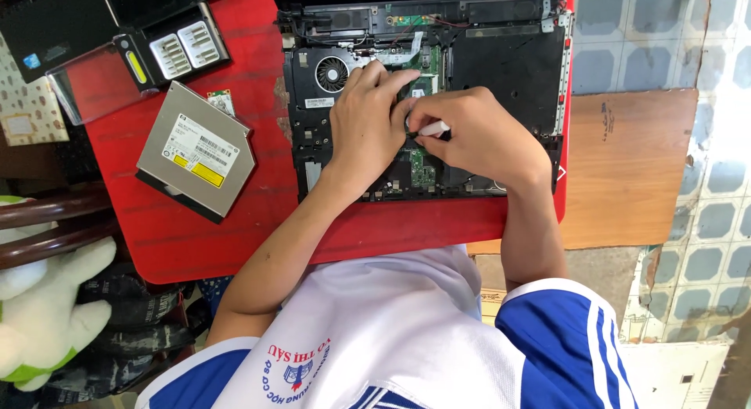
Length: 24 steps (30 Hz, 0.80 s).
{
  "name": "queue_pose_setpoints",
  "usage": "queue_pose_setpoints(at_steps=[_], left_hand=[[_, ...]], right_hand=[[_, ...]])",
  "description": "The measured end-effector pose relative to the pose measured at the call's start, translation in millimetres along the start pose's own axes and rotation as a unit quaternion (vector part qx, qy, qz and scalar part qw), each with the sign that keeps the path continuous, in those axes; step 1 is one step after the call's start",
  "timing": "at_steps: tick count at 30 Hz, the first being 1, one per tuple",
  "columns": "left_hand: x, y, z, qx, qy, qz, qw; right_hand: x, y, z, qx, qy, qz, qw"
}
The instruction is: A person is shown replacing or upgrading the RAM module inside an opened laptop, using a small tool to manage internal cables.
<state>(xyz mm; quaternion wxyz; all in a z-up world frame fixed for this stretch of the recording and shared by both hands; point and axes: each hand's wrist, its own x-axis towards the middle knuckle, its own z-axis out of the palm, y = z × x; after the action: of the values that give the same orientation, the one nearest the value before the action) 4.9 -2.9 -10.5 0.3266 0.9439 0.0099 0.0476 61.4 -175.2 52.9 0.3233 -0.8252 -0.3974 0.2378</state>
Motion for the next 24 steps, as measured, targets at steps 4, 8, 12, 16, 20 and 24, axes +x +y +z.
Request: queue_pose_setpoints(at_steps=[4,8,12,16,20,24], left_hand=[[-0.6,0.3,-1.0,-0.002,-0.004,0.004,1.000],[-1.0,-1.0,-0.2,0.003,-0.005,0.000,1.000],[-1.0,-0.8,-0.2,0.006,-0.007,-0.004,1.000],[-0.6,-0.8,0.0,-0.001,-0.007,-0.009,1.000],[-0.1,-0.8,0.3,-0.004,-0.008,-0.010,1.000],[-1.1,-1.8,0.7,-0.008,-0.010,-0.009,1.000]], right_hand=[[3.9,-0.5,-1.4,0.020,0.003,0.011,1.000],[4.5,3.2,-0.4,0.050,-0.007,0.015,0.999],[3.4,-1.9,0.5,0.051,0.009,-0.005,0.999],[4.3,-3.9,2.9,0.039,0.022,-0.024,0.999],[4.0,-4.2,0.2,0.046,0.017,-0.033,0.998],[1.4,-5.2,-2.3,0.056,0.016,-0.041,0.997]])
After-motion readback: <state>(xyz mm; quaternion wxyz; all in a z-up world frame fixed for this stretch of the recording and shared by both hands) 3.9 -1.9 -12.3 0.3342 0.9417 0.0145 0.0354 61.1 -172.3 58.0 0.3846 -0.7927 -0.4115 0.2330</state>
